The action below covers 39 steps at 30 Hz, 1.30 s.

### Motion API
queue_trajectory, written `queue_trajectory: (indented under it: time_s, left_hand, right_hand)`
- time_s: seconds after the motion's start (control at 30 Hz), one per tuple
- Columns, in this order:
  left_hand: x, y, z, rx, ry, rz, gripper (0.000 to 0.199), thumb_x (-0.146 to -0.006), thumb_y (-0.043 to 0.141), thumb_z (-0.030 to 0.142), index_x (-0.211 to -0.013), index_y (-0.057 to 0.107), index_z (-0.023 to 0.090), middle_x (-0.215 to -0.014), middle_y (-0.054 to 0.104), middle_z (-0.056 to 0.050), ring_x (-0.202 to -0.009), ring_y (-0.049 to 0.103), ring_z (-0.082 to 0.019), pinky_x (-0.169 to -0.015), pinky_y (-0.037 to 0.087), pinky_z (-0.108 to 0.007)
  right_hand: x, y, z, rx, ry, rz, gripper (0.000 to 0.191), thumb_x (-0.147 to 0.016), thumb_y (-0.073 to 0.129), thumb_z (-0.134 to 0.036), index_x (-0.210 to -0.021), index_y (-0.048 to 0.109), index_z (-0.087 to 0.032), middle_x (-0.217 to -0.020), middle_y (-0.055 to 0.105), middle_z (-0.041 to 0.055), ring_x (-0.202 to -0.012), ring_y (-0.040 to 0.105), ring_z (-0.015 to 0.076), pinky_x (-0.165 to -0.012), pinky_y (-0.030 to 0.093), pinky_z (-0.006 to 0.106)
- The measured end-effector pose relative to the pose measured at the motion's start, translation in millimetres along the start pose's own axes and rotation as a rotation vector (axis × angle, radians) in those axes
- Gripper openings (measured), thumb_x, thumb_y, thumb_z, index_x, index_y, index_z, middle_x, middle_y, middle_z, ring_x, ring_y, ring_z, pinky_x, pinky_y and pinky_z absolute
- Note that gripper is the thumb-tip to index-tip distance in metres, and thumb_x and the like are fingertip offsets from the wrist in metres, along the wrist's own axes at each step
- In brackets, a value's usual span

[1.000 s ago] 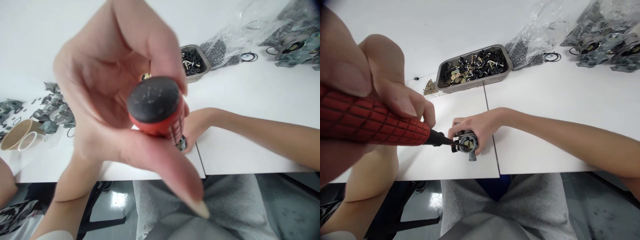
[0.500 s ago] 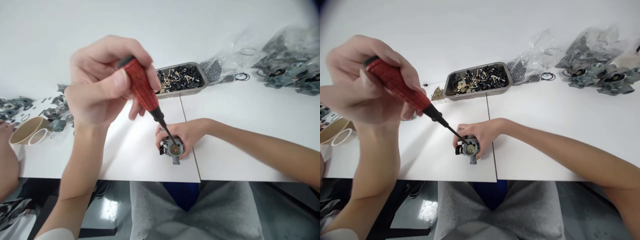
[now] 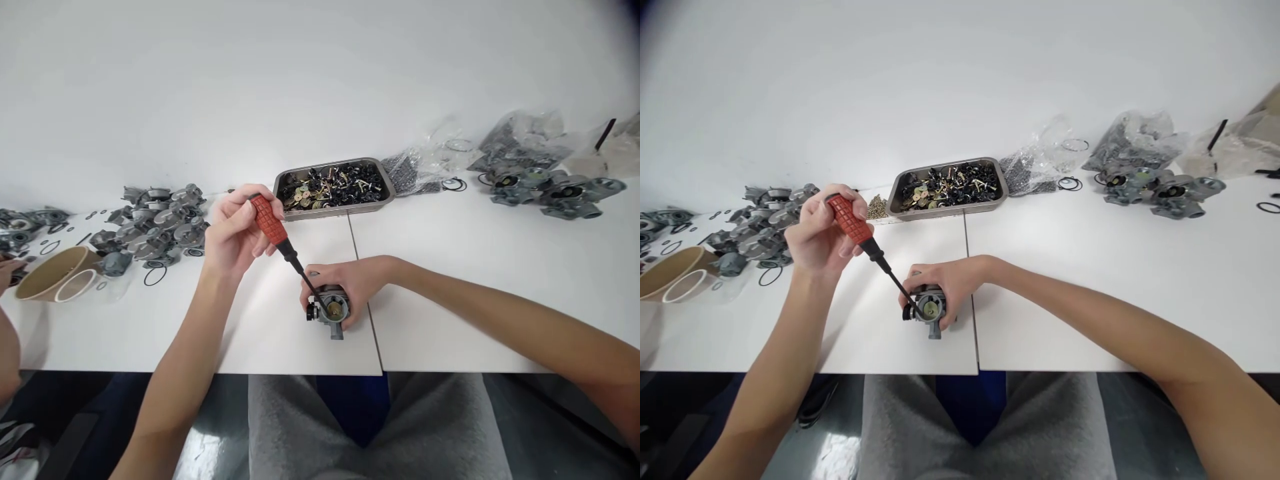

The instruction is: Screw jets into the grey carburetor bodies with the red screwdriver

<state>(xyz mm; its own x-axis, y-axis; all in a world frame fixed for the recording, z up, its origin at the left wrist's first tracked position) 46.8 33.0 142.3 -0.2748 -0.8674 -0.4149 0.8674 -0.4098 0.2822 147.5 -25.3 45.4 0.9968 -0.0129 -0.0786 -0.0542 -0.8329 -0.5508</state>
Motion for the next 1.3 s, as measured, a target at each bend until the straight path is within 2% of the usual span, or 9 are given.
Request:
queue_trajectory:
  time_s: [0.1,0.17,0.4,0.6,0.77,0.93,1.07,1.2,1.3]
  left_hand:
    - [4.0,9.0,-2.2,0.017,-0.001,-0.016,0.019,-0.084,0.065,0.035,-0.087,0.065,0.016,-0.076,0.068,-0.001,-0.029,0.041,-0.002,-0.030,0.038,-0.019]
    - [4.7,3.3,-6.2,0.037,-0.001,0.011,0.018,-0.087,0.061,0.034,-0.088,0.065,0.016,-0.078,0.068,-0.001,-0.029,0.039,-0.001,-0.030,0.037,-0.018]
    - [-1.1,-59.0,-37.9,0.167,-0.115,0.305,0.038,-0.098,0.030,0.027,-0.084,0.063,0.016,-0.074,0.068,0.000,-0.029,0.031,0.000,-0.032,0.034,-0.016]
    - [0.3,-97.5,-58.6,0.209,-0.158,0.495,0.030,-0.097,0.041,0.030,-0.081,0.061,0.015,-0.074,0.067,0.000,-0.032,0.029,0.002,-0.035,0.034,-0.015]
    - [1.3,-103.1,-63.5,0.258,-0.161,0.487,0.033,-0.098,0.039,0.029,-0.080,0.062,0.014,-0.074,0.067,-0.001,-0.034,0.029,0.001,-0.036,0.033,-0.016]
    - [3.3,-106.9,-64.7,0.212,-0.180,0.521,0.032,-0.097,0.040,0.030,-0.080,0.063,0.015,-0.076,0.067,-0.002,-0.036,0.028,0.000,-0.038,0.033,-0.017]
    - [4.4,-117.0,-63.8,0.201,-0.155,0.576,0.031,-0.097,0.042,0.036,-0.091,0.065,0.017,-0.085,0.068,-0.004,-0.048,0.047,-0.003,-0.047,0.040,-0.017]
    - [5.4,-129.3,-65.1,0.193,-0.131,0.610,0.038,-0.095,0.042,0.048,-0.107,0.064,0.019,-0.094,0.068,-0.006,-0.065,0.061,-0.007,-0.061,0.050,-0.018]
    - [5.5,-133.7,-66.6,0.185,-0.131,0.612,0.045,-0.093,0.041,0.054,-0.113,0.062,0.020,-0.095,0.068,-0.007,-0.068,0.063,-0.008,-0.066,0.053,-0.019]
  right_hand:
    - [0.3,0.4,1.4,-0.003,0.011,-0.007,0.061,-0.066,0.081,-0.025,-0.122,0.056,-0.023,-0.119,0.050,0.0052,-0.115,0.050,0.0192,-0.104,0.040,0.030]
    - [0.3,0.8,2.0,0.007,0.026,-0.014,0.062,-0.067,0.081,-0.026,-0.123,0.056,-0.024,-0.119,0.050,0.0052,-0.117,0.048,0.0197,-0.106,0.039,0.031]
    - [-1.2,1.2,3.5,0.021,0.097,-0.025,0.059,-0.067,0.081,-0.026,-0.122,0.059,-0.025,-0.120,0.047,0.0044,-0.118,0.049,0.0190,-0.106,0.038,0.029]
    - [0.1,0.5,-1.9,0.061,0.124,-0.035,0.063,-0.069,0.081,-0.028,-0.127,0.057,-0.025,-0.126,0.044,0.0053,-0.117,0.051,0.0177,-0.106,0.038,0.028]
    - [2.3,-1.6,-5.8,0.142,0.224,-0.039,0.057,-0.069,0.079,-0.027,-0.123,0.059,-0.028,-0.139,0.037,0.0064,-0.126,0.045,0.0228,-0.104,0.040,0.032]
    - [0.7,0.8,-9.4,0.083,0.225,-0.050,0.060,-0.071,0.077,-0.027,-0.127,0.055,-0.026,-0.140,0.039,0.0070,-0.120,0.051,0.0200,-0.099,0.044,0.029]
    - [14.9,-18.4,-20.0,0.176,0.299,-0.011,0.069,-0.069,0.079,-0.036,-0.133,0.054,-0.031,-0.147,0.036,0.0061,-0.126,0.047,0.0250,-0.100,0.043,0.033]
    - [33.3,-48.3,-51.1,0.318,0.334,0.138,0.034,-0.080,0.070,-0.039,-0.112,0.068,-0.027,-0.127,0.055,0.0056,-0.110,0.056,0.0236,-0.092,0.043,0.033]
    - [36.2,-40.2,-60.7,0.375,0.401,0.110,0.021,-0.089,0.059,-0.037,-0.102,0.070,-0.025,-0.106,0.062,0.0047,-0.085,0.060,0.0182,-0.076,0.043,0.030]
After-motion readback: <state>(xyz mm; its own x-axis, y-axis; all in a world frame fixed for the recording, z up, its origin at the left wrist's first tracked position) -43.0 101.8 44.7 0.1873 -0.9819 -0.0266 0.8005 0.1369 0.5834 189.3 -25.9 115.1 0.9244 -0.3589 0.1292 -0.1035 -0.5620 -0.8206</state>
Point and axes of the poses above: each hand's wrist, its own x-axis away from the middle knuckle, its own y-axis out of the palm, z = x × y, the point moved 9 cm from there along -x, towards the middle knuckle
